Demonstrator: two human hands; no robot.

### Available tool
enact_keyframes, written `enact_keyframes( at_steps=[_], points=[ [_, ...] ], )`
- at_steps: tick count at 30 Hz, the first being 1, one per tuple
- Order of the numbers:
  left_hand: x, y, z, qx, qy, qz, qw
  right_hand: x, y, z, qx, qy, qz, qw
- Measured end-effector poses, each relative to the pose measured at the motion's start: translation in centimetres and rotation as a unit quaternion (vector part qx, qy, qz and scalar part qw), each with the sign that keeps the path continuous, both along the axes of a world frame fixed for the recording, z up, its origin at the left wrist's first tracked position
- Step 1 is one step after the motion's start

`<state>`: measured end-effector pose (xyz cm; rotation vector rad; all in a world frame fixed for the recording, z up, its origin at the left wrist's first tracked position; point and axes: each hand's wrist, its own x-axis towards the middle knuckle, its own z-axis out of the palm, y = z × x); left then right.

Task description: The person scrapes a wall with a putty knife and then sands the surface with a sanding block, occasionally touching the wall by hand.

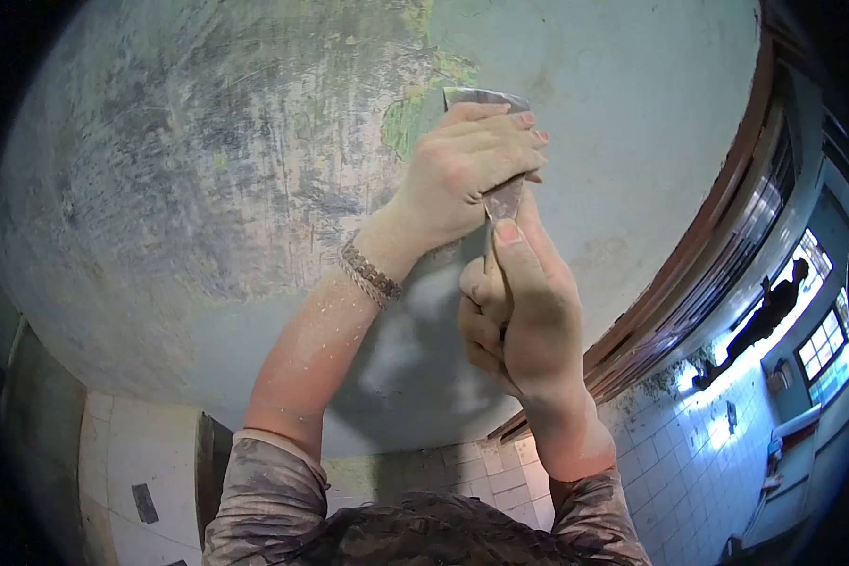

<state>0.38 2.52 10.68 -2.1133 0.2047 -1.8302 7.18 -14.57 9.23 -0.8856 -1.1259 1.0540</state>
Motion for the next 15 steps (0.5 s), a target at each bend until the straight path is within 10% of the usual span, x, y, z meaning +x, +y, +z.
enact_keyframes(
  at_steps=[15],
  points=[
    [0.9,-0.1,-1.5,0.001,-0.017,0.001,1.000,0.3,-0.9,-0.8,-0.009,0.078,0.005,0.997]
  ],
)
